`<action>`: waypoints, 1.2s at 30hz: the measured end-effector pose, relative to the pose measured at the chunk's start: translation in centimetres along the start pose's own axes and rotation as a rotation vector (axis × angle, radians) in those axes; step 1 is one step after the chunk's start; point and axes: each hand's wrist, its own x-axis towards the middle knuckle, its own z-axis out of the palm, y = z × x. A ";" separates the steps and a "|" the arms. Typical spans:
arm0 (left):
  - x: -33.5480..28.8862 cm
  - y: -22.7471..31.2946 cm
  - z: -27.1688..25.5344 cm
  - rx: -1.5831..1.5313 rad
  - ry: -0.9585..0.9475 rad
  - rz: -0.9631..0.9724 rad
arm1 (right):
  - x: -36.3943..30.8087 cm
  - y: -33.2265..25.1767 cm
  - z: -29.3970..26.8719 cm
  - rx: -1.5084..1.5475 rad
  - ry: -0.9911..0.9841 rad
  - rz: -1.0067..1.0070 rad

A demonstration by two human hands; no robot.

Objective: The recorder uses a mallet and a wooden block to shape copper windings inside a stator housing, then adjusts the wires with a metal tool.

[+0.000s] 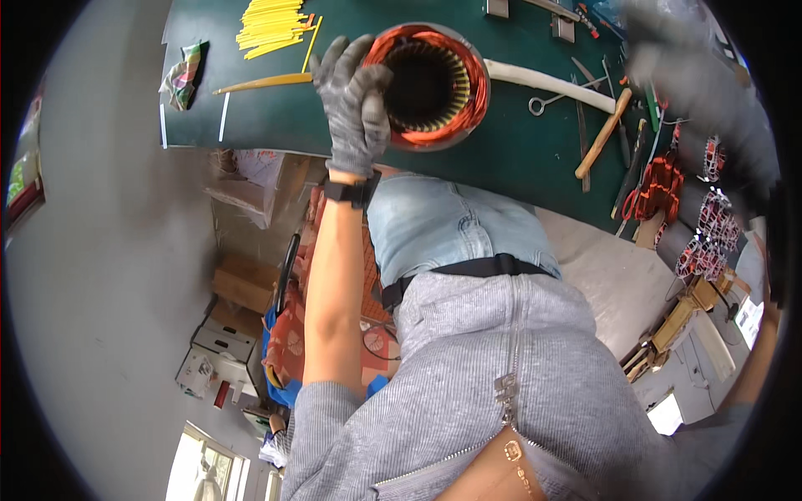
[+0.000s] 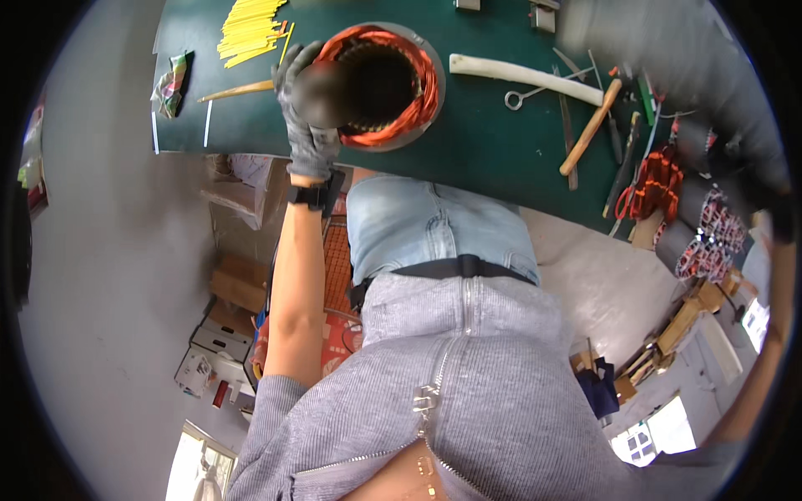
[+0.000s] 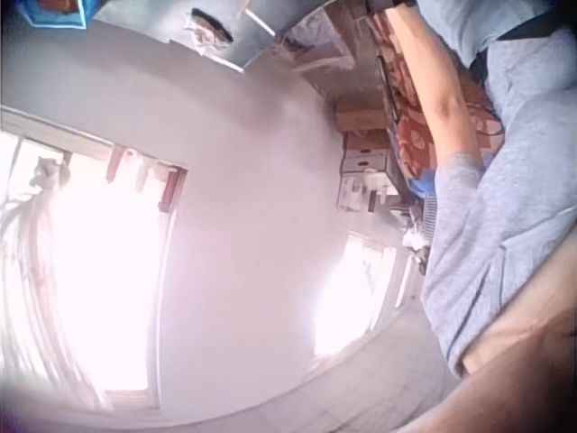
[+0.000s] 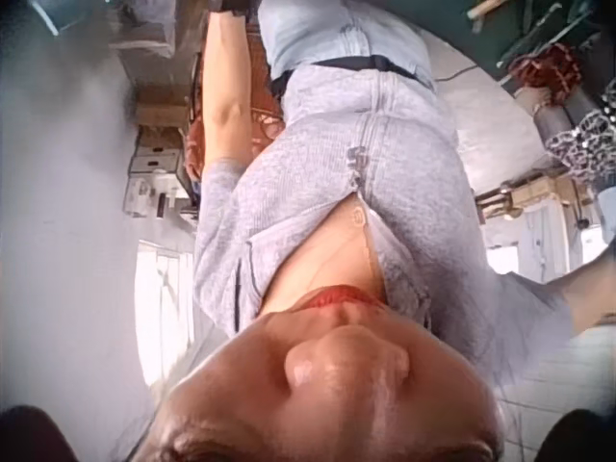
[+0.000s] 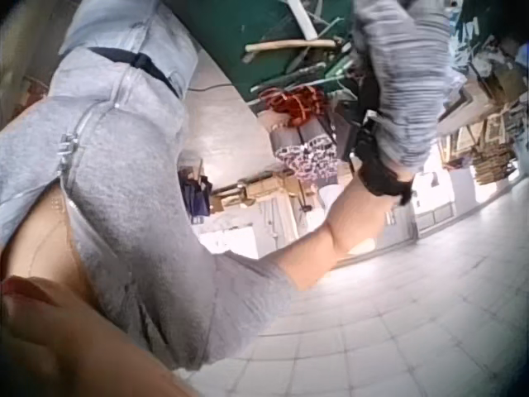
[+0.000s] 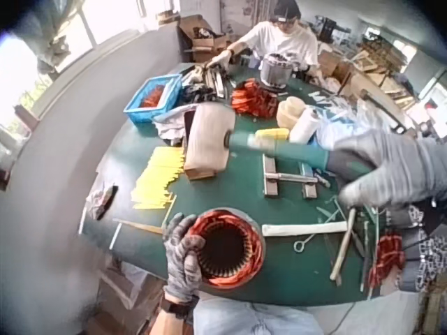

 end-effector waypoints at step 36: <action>-1.3 -0.9 -0.8 0.041 0.037 -0.070 | -1.0 -2.7 12.4 0.163 0.321 -0.182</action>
